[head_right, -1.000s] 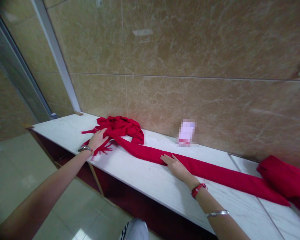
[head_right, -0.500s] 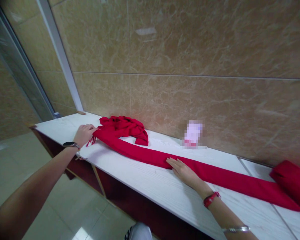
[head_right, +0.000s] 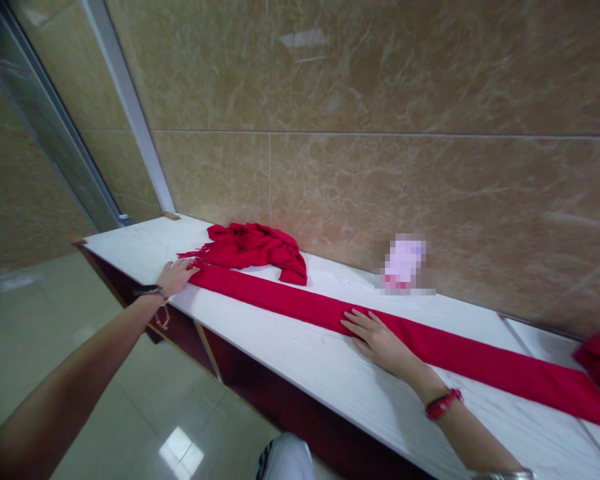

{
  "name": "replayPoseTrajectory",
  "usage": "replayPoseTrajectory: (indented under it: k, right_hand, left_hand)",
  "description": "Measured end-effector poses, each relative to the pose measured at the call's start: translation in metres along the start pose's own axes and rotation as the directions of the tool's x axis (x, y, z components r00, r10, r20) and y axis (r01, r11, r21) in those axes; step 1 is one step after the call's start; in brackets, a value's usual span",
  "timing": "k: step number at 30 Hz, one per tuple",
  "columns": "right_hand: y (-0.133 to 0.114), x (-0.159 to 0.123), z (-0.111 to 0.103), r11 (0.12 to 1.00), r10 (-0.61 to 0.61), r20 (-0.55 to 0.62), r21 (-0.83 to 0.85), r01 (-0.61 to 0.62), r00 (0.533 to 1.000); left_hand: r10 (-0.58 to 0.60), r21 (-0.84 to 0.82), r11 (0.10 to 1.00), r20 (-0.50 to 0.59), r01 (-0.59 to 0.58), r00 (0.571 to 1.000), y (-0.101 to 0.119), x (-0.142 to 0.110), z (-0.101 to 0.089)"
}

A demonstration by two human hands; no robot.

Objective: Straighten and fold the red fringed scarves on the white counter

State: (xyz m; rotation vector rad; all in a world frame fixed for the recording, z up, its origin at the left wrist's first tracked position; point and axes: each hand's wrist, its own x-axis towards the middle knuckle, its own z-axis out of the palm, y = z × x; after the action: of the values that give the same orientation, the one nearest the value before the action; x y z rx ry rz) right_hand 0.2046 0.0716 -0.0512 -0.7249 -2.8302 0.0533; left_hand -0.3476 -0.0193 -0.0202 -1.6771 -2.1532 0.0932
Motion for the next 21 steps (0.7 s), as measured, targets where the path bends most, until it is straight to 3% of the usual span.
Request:
replayPoseTrajectory:
  k: [3, 8, 10, 13, 17, 19, 21]
  right_hand:
    - [-0.015, 0.022, -0.002, 1.000, -0.011, -0.026, -0.018, 0.011, 1.000]
    - [-0.040, 0.058, 0.013, 0.999, -0.023, -0.028, -0.032, 0.023, 0.999]
    - [-0.042, 0.061, 0.022, 0.999, -0.019, -0.011, -0.044, 0.018, 1.000]
    - [-0.042, 0.059, 0.030, 0.999, -0.014, -0.001, -0.051, 0.014, 1.000]
    - [-0.044, 0.055, 0.026, 1.000, -0.005, -0.011, -0.023, 0.005, 1.000]
    - [-0.047, 0.055, 0.023, 1.000, 0.005, -0.020, -0.010, -0.006, 1.000]
    - [-0.050, 0.056, 0.021, 1.000, 0.005, -0.026, -0.008, -0.005, 1.000]
  left_hand:
    - [0.011, -0.041, 0.999, -0.013, -0.012, 1.000, 0.026, 0.005, -0.020]
    - [0.086, -0.245, 0.961, -0.173, -0.128, 0.981, 0.092, 0.006, -0.034]
    - [0.236, -0.322, 0.912, -0.093, -0.254, 0.967, 0.109, 0.002, -0.029]
    - [0.299, -0.383, 0.894, 0.118, -0.235, 0.947, 0.110, -0.003, -0.019]
    - [0.207, -0.349, 0.932, 0.294, -0.097, 0.933, 0.087, -0.004, -0.018]
    - [0.161, -0.302, 0.951, 0.315, -0.062, 0.936, 0.086, -0.005, -0.025]
    - [0.165, -0.287, 0.953, 0.235, -0.094, 0.958, 0.100, -0.007, -0.033]
